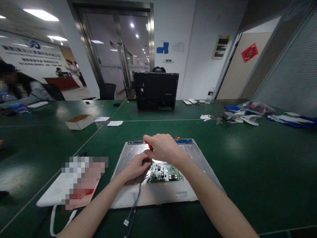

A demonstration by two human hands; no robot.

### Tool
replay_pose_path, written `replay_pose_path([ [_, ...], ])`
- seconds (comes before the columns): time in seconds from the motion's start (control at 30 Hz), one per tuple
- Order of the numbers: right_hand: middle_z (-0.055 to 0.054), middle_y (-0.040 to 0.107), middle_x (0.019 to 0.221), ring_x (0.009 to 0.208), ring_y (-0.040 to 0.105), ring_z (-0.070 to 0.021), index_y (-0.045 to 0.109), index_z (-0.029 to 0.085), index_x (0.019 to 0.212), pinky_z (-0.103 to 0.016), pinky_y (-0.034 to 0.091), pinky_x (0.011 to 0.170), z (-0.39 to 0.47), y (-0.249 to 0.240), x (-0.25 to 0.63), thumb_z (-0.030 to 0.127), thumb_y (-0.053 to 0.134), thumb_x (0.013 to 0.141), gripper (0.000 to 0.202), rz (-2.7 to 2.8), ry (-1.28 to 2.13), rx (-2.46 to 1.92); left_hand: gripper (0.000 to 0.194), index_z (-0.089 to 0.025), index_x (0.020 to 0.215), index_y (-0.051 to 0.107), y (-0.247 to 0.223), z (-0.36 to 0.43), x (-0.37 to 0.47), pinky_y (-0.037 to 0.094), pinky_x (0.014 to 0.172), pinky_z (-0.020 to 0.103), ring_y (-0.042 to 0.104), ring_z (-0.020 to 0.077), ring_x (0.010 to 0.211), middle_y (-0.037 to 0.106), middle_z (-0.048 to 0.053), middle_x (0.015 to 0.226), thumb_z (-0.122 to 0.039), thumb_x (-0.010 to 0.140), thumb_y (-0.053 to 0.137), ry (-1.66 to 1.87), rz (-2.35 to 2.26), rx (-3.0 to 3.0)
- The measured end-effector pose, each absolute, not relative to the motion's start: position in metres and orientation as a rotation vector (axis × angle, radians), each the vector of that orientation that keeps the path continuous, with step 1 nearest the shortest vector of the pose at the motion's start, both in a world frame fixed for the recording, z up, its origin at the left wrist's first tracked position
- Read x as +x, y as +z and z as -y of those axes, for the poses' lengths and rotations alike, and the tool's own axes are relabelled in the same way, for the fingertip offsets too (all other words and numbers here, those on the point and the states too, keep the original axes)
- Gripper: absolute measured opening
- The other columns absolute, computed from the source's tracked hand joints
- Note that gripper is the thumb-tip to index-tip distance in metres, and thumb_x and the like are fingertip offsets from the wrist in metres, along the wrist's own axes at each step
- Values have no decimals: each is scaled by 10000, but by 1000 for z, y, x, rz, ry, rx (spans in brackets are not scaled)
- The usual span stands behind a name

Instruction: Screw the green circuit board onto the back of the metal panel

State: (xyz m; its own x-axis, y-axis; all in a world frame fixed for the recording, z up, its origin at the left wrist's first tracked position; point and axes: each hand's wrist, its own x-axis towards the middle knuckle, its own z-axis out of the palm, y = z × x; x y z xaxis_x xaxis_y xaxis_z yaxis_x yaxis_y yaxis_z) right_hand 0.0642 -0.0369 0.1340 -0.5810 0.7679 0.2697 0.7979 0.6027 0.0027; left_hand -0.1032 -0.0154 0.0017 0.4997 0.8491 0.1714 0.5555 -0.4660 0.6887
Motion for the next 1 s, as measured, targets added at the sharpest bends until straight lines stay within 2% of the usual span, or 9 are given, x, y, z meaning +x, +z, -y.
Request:
replay_pose_path([
  [0.07,-33,674,764,685,615,-187,582,225,930,-265,273,518,36,135,63,494,513,853,288,2577,-198,-1312,113,-163,832,622,3,16,-103,428,678,278,588,188,766,659,35,828,-193,802,518,667,-1148,2189],
  [0.13,-36,668,728,684,616,-189,614,219,832,-269,279,521,35,136,63,535,472,869,348,2575,-197,-1343,98,-163,803,611,3,15,-103,416,654,269,578,178,739,647,25,791,-173,792,514,675,-1129,2203],
  [0.2,-37,669,730,685,612,-183,627,218,785,-271,285,527,34,136,63,479,464,886,324,2588,-185,-1353,89,-162,798,599,3,15,-103,410,647,264,569,171,732,640,20,787,-157,784,512,693,-1115,2210],
  [0.33,-34,673,769,665,597,-174,607,212,894,-272,269,509,33,136,70,295,519,822,140,2606,-185,-1324,99,-166,826,599,2,15,-105,417,671,269,565,170,755,634,21,809,-161,797,504,697,-1106,2207],
  [0.47,-35,679,832,693,607,-178,565,197,950,-270,267,493,34,136,76,233,545,756,199,2638,-154,-1302,104,-163,839,597,1,14,-106,416,683,269,560,168,762,624,24,816,-163,799,501,700,-1094,2220],
  [0.6,-58,686,858,741,629,-208,570,200,976,-275,312,536,32,135,73,390,550,813,251,2599,-208,-1384,100,-164,819,592,0,14,-105,407,675,260,554,161,753,620,11,801,-138,779,504,702,-1100,2218],
  [0.7,-64,685,834,751,636,-220,591,208,896,-283,329,556,29,132,68,511,464,868,329,2578,-240,-1420,103,-168,809,591,1,14,-105,406,674,257,553,158,755,623,6,805,-126,769,507,701,-1104,2215],
  [0.87,-52,681,820,697,619,-192,546,202,974,-278,286,526,31,133,67,277,484,846,161,2595,-263,-1373,99,-166,820,599,1,14,-105,417,679,267,560,169,758,628,15,804,-156,791,505,690,-1112,2211],
  [1.0,-45,685,883,703,609,-176,499,193,1047,-272,246,507,34,133,68,211,536,763,287,2634,-177,-1232,111,-160,851,607,-3,12,-106,422,704,279,566,177,773,640,25,827,-155,787,517,701,-1115,2219],
])
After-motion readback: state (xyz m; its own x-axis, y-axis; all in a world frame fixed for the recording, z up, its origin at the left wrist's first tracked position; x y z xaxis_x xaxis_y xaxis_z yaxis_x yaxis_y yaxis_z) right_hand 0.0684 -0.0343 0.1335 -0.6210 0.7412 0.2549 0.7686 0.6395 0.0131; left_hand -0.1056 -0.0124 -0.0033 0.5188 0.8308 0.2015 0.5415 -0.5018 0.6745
